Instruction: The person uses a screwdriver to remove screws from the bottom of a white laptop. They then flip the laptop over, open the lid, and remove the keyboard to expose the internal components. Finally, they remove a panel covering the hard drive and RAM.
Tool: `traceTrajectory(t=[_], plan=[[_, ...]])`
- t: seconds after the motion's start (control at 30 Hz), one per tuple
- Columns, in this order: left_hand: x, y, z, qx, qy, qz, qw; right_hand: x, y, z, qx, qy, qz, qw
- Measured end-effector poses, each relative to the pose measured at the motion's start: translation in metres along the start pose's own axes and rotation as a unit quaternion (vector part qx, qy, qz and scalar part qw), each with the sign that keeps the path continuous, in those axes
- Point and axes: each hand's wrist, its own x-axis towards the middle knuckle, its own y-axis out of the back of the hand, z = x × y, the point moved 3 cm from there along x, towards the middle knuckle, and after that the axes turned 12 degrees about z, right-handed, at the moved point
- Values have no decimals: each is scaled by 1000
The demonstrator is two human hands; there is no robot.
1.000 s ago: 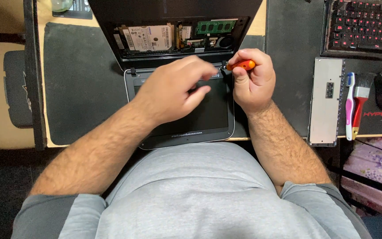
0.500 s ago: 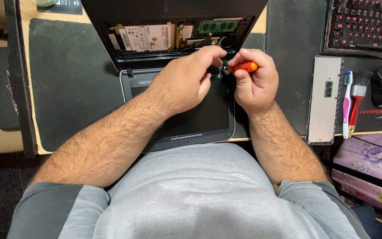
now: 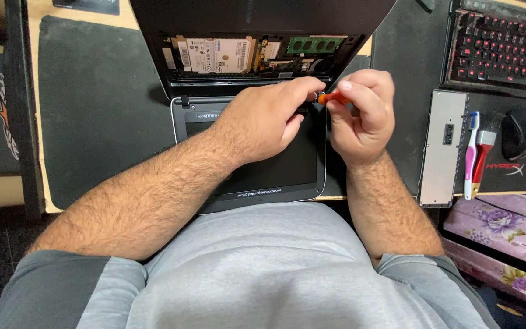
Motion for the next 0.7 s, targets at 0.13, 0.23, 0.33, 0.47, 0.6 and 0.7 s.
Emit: traceTrajectory(t=[0.13,0.23,0.33,0.47,0.6,0.7], plan=[[1,3,3,-15,14,-7,1000,0,2,5,29,30,-11,999],[1,2,2,-13,23,-15,1000,3,-1,-2,49,36,-23,998],[2,-1,-1,-15,32,-18,999,6,-4,-8,62,32,-33,997],[2,1,0,-9,33,-16,999,5,-3,-4,88,3,-14,996],[1,2,2,-21,46,-26,998,10,-2,-2,111,-51,32,992],[2,3,3,-24,47,-30,998,7,0,5,106,-70,61,990]])
